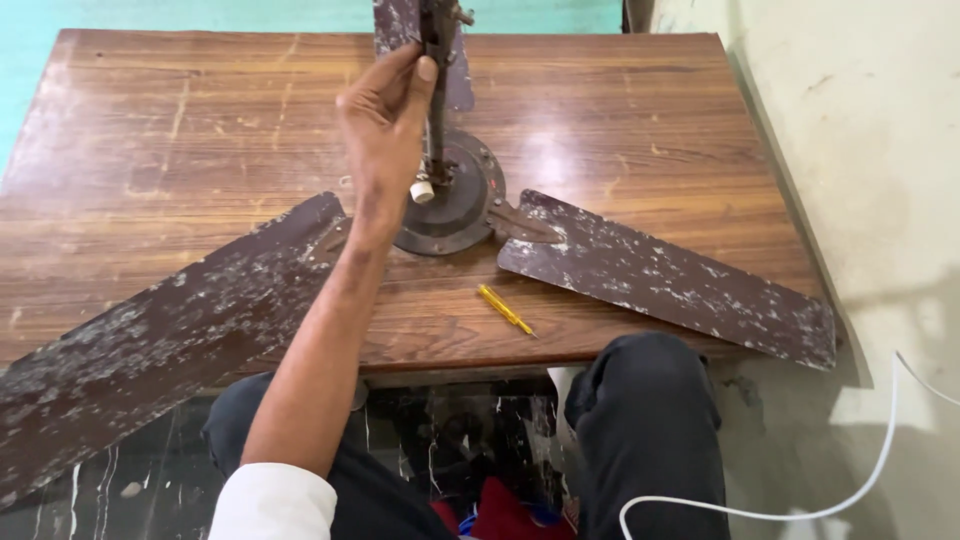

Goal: The person uses a yellow screwdriver to loosen and remove screws from the fan blade mounting brackets, then detaches a blade and later reattaches it, tightening the screws back into place.

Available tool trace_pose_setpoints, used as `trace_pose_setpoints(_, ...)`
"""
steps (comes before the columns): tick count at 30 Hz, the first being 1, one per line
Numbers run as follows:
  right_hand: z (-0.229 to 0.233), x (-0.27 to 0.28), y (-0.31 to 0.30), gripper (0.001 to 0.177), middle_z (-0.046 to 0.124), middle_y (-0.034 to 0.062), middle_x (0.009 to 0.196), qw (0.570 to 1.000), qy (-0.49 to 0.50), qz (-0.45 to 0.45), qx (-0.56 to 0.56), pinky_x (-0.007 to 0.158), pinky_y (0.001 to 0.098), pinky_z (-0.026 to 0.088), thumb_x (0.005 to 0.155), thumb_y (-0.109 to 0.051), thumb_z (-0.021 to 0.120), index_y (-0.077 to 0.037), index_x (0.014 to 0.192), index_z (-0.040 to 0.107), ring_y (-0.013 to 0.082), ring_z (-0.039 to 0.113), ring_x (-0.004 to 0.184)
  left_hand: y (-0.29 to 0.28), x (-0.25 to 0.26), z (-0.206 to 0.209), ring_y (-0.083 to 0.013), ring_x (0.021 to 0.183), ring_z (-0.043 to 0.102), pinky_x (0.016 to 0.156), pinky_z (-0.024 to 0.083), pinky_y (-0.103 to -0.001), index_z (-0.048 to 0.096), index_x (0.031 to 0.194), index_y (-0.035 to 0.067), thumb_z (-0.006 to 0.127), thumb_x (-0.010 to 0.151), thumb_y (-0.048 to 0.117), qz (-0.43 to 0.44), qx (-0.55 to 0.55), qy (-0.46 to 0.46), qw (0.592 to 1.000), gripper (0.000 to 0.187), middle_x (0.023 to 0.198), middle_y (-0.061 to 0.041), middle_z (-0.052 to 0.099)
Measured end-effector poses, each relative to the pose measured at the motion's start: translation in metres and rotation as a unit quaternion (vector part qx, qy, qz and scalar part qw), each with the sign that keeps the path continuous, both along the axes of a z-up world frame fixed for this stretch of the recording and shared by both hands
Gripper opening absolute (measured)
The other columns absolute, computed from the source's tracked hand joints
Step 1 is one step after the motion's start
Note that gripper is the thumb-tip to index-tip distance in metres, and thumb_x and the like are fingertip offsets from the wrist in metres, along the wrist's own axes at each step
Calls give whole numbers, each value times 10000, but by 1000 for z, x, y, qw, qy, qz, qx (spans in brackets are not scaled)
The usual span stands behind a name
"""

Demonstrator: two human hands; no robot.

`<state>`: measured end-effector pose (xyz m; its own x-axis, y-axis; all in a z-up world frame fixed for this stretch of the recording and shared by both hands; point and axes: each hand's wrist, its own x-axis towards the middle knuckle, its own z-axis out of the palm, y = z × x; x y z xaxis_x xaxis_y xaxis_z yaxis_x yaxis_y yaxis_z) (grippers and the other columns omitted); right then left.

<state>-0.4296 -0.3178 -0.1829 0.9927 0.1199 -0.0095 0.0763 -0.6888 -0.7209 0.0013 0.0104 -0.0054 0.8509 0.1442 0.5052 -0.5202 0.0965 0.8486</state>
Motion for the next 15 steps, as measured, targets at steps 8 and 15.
trace_pose_setpoints(8,103,83,106,357,667,65,1358,895,-280,324,-123,1128,502,451,906,-247,677,-167,1251,728,249,563,1350,-1,-2,3,-128,867,802,688,644,-253,732,1199,62,723,982,149,0,-4,25,1000,235,1025,-87,821)
trace_pose_setpoints(15,182,205,175,210,736,144,1180,949,-250,192,21,871,410,642,938,-99,695,-52,1142,716,285,730,1033,0,-2,2,-130,885,803,698,650,-259,732,1200,68,719,985,154,0,3,22,1000,231,1038,-90,816)
